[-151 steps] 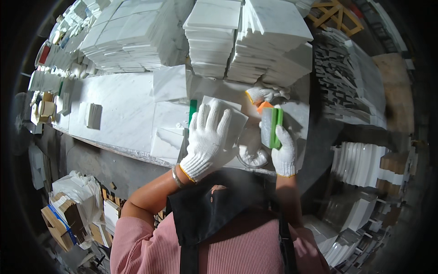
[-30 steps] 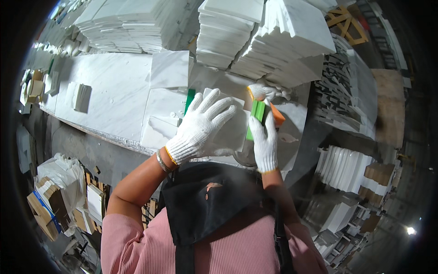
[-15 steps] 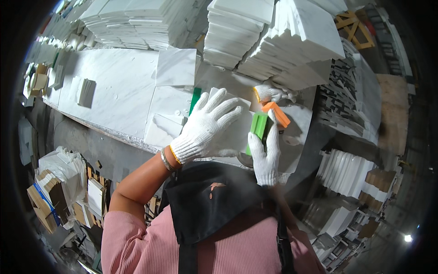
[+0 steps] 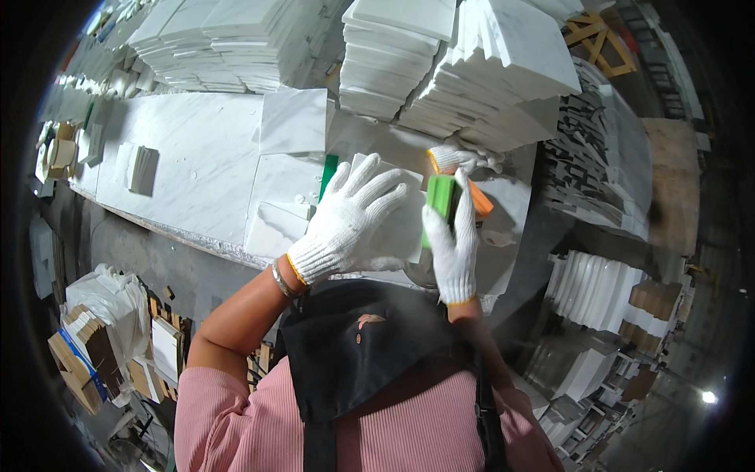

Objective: The person smooths the edges of white square tiles using a small metal tool and then rubs the edges with orange and green sanding blocks. The person handles the tiles one at a time, rotating them to work on different sides.

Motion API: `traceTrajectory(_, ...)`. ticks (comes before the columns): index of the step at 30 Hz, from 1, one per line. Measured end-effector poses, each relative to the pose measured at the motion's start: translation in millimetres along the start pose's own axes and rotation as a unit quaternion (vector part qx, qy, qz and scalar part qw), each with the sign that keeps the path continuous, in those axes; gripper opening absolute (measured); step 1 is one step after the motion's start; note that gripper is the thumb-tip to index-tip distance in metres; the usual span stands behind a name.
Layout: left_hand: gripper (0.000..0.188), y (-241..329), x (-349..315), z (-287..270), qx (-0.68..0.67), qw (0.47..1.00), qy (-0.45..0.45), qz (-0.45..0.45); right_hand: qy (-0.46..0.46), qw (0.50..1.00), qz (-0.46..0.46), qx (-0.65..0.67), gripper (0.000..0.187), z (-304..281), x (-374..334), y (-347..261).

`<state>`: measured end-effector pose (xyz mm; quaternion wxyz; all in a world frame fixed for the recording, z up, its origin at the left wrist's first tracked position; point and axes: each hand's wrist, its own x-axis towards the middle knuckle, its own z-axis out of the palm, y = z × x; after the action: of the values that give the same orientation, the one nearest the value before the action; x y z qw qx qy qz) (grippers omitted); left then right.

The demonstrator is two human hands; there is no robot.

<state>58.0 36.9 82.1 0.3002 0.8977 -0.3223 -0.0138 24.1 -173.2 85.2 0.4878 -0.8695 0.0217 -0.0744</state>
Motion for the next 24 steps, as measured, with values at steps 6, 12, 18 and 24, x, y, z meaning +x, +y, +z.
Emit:
traceTrajectory(6, 0.091, -1, -1, -4, 0.025, 1.0, -0.002, 0.009, 0.019, 0.978, 0.16, 0.136, 0.066, -18, 20, 12)
traceTrajectory(12, 0.086, -19, -36, 4, 0.0, 0.995, 0.08, -0.063, 0.105, 0.983, 0.139, 0.05, 0.062, -97, 23, 20)
traceTrajectory(18, 0.073, -21, -58, -5, -0.035, 0.975, 0.175, -0.135, 0.036, 0.973, 0.156, -0.169, 0.066, -167, 61, 124)
traceTrajectory(24, 0.078, -12, -78, -10, -0.031, 0.967, 0.167, -0.189, 0.031, 0.956, 0.028, -0.29, 0.055, -142, 65, 74)
